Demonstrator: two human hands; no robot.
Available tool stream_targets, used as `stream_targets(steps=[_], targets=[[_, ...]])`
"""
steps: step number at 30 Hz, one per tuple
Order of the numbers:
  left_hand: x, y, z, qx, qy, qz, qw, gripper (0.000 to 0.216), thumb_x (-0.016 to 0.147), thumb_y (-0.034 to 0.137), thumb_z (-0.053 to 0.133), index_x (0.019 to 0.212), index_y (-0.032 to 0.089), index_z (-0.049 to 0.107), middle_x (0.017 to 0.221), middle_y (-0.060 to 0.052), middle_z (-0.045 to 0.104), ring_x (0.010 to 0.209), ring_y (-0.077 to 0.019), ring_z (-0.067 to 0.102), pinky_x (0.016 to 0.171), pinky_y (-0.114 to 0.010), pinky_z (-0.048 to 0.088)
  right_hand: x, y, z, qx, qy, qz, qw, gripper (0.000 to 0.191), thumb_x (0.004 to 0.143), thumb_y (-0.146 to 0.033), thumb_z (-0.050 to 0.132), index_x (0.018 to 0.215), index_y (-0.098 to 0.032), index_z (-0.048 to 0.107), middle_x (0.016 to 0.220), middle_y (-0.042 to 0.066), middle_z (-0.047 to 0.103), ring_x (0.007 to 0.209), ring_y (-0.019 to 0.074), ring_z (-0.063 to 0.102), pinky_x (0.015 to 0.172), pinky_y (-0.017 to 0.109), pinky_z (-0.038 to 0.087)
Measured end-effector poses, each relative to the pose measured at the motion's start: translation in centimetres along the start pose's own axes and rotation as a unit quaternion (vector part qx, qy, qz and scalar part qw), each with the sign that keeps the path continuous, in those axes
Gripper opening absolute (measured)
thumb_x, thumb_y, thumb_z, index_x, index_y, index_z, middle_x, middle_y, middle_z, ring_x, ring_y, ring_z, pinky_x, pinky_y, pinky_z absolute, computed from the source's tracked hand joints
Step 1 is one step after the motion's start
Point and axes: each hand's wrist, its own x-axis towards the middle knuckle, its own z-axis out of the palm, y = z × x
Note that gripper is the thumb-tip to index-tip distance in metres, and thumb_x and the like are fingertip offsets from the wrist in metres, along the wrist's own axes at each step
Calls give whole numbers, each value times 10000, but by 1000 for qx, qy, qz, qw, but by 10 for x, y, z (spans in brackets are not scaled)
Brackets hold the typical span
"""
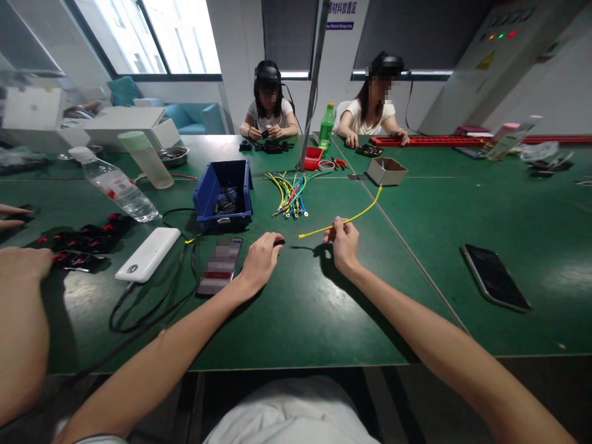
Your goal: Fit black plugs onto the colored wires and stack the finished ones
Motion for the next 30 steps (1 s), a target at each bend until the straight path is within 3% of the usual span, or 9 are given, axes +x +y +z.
stream_targets(steps=[16, 30], targets=[[2, 4, -5, -73, 21, -49, 996, 82, 858, 172, 607, 934, 196, 590, 925, -46, 722, 865, -197, 696, 795, -310, 532, -4, 1, 1, 56, -31, 12, 998, 352, 789, -529, 646, 758, -210, 501, 547, -46, 585, 398, 87, 535, 421, 201, 442], [0, 0, -5, -54, 38, 0, 998, 88, 837, 167, 639, 921, 187, 619, 905, -34, 725, 826, -186, 696, 698, -271, 530, -14, -11, 8, 137, -33, 91, 986, 388, 688, -497, 750, 709, -199, 502, 510, -29, 594, 388, 82, 512, 381, 180, 409]])
